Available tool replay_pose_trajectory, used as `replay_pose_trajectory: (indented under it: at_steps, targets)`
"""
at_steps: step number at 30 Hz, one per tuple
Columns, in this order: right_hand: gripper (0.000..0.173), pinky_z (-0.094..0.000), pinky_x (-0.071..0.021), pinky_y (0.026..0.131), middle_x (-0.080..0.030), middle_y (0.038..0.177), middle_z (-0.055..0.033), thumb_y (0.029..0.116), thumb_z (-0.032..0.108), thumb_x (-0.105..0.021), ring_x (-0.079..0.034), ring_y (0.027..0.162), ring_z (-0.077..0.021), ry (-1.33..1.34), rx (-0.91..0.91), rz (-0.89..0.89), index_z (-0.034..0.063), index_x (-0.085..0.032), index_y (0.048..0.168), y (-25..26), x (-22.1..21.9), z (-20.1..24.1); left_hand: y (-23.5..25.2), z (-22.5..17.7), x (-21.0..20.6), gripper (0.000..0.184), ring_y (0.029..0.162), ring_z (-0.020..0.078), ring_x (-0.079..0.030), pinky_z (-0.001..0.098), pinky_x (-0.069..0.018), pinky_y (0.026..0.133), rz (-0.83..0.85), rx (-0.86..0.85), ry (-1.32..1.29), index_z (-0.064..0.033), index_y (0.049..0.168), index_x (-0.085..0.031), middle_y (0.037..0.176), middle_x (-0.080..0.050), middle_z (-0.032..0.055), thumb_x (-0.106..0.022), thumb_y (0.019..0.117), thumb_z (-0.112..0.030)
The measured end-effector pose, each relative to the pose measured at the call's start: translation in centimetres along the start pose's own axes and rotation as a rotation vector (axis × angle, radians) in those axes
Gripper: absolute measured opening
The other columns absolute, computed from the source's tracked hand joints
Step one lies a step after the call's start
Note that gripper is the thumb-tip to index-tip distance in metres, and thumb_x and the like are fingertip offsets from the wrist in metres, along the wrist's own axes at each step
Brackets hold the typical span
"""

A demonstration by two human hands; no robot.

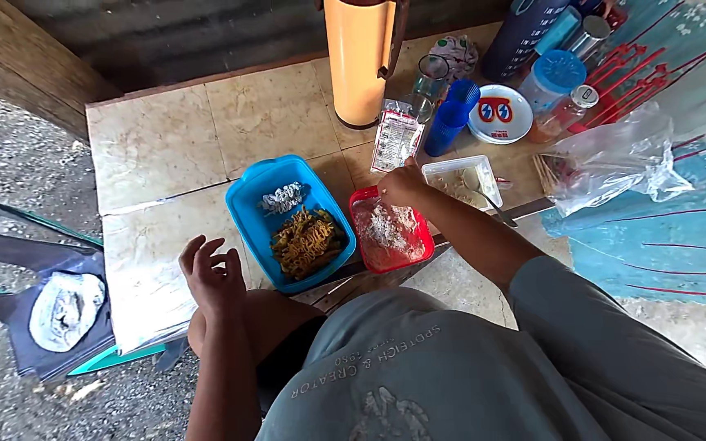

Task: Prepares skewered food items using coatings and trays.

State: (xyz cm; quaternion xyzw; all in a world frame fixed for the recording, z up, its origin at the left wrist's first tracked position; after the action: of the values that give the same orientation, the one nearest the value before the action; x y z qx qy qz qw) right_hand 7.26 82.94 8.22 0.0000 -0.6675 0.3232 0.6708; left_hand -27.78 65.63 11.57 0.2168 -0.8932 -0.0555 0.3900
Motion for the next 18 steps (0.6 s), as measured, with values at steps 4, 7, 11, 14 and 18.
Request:
replay_pose_trajectory:
  at_steps: [4, 7, 11, 14, 18]
  targets:
    - [0.026, -0.0708, -0.0314, 0.108, -0.075, 0.114, -0.0145, 0.1016, 0.027, -0.06, -0.066, 0.115, -0.0369, 0.192, -0.022, -0.055, 0.0142, -0.078, 0.114, -2.1, 1.7, -2.4, -0.2, 0.3, 0.4, 0.035, 0.094, 0.0157, -0.064, 0.0244, -0.0534, 0.072, 0.009, 0.019, 0.021, 0.0052, 0.128, -0.061, 0.148, -0.043, 0.0274, -0.055, 0.1025, -0.017]
    - [0.022, -0.073, -0.0366, 0.104, -0.076, 0.107, -0.0169, 0.099, 0.023, -0.063, -0.068, 0.109, -0.0396, 0.189, 0.006, -0.138, 0.0105, -0.078, 0.108, -5.8, 2.2, -4.0, -0.2, 0.5, 0.7, 0.036, 0.097, 0.0209, -0.064, 0.0293, -0.0542, 0.074, 0.02, 0.029, 0.023, 0.0055, 0.129, -0.061, 0.15, -0.042, 0.03, -0.054, 0.102, -0.018]
    - [0.014, -0.0719, -0.0369, 0.101, -0.074, 0.096, -0.0195, 0.0946, 0.013, -0.066, -0.07, 0.099, -0.0412, 0.151, 0.06, -0.223, 0.0043, -0.077, 0.098, -11.3, -0.5, -3.7, -0.1, 0.5, 0.3, 0.036, 0.096, 0.0178, -0.063, 0.0262, -0.0526, 0.073, 0.025, 0.009, 0.013, 0.0052, 0.128, -0.061, 0.149, -0.042, 0.0289, -0.054, 0.1021, -0.019]
    - [0.016, -0.0688, -0.0384, 0.101, -0.075, 0.099, -0.016, 0.0963, 0.012, -0.064, -0.07, 0.099, -0.038, 0.066, 0.072, -0.314, 0.0054, -0.078, 0.1, -12.7, -2.7, -3.3, 0.0, 0.2, 0.0, 0.035, 0.095, 0.0173, -0.063, 0.0258, -0.0532, 0.072, 0.037, 0.0, 0.012, 0.0051, 0.127, -0.062, 0.149, -0.042, 0.0285, -0.055, 0.1019, -0.018]
    - [0.019, -0.066, -0.0397, 0.099, -0.073, 0.097, -0.0157, 0.0994, 0.012, -0.059, -0.069, 0.097, -0.0372, 0.001, 0.049, -0.364, 0.0041, -0.075, 0.096, -12.8, -3.0, -2.7, -0.3, -0.5, -0.1, 0.034, 0.097, 0.0179, -0.063, 0.0267, -0.0535, 0.074, 0.052, 0.01, 0.005, 0.0051, 0.127, -0.061, 0.15, -0.041, 0.0278, -0.055, 0.1019, -0.017]
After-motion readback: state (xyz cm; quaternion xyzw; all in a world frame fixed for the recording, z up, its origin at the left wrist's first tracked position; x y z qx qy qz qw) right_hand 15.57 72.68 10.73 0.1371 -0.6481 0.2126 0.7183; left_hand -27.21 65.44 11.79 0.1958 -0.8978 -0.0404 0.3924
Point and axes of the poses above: each hand's wrist, its own y-axis towards the middle knuckle, its own x-axis out of the back of the hand, z = x × y, the point moved 6 cm from there along y, towards the middle knuckle
